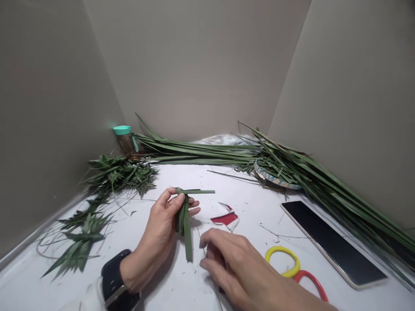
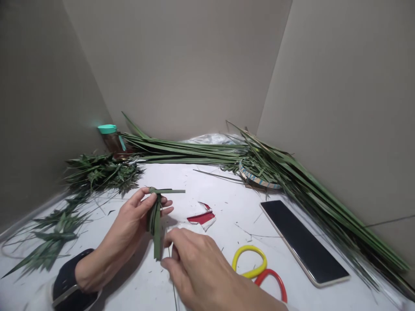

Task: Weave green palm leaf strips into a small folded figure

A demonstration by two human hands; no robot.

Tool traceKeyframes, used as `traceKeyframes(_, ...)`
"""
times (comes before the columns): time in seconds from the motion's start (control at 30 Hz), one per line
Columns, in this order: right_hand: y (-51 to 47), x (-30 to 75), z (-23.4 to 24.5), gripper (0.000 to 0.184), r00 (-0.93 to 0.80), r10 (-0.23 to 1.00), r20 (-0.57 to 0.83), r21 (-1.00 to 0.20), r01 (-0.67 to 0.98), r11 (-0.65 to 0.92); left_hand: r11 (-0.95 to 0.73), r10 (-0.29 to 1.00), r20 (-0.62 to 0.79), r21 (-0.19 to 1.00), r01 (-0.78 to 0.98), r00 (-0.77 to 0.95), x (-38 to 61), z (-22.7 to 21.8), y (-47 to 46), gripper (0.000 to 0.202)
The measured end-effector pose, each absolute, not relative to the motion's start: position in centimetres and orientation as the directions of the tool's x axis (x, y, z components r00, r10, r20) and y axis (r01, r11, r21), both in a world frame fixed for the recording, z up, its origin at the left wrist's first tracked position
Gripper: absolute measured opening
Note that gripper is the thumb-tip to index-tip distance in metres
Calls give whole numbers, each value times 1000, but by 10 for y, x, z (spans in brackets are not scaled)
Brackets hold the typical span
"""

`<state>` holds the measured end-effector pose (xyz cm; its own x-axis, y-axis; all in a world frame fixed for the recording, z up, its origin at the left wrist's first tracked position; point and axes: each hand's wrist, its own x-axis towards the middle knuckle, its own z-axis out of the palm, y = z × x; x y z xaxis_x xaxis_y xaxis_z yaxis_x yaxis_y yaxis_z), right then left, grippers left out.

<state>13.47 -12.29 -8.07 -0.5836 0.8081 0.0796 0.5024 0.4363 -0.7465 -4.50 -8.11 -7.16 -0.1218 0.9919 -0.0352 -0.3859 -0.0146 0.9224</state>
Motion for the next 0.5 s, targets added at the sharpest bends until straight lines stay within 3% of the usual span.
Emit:
traceKeyframes(0.13, -124, 132, -86, 15, -622, 768, 154, -714, 467, 522, 18, 989, -78, 905, -425, -123, -43, -69, -82, 16)
traceKeyframes(0.3, -139, 131, -75, 19, -676, 723, 141, -724, 428, 541, 51, 990, -109, 873, -484, -92, -46, -59, -83, 6)
traceKeyframes(0.37, -141, 128, -70, 18, -760, 631, 156, -676, 383, 629, 30, 987, -105, 862, -506, -120, -51, -54, -79, 12)
traceKeyframes(0.5, -134, 122, -73, 39, -905, 375, 200, -478, 244, 844, 37, 971, -154, 851, -524, -182, -65, -45, -64, 33)
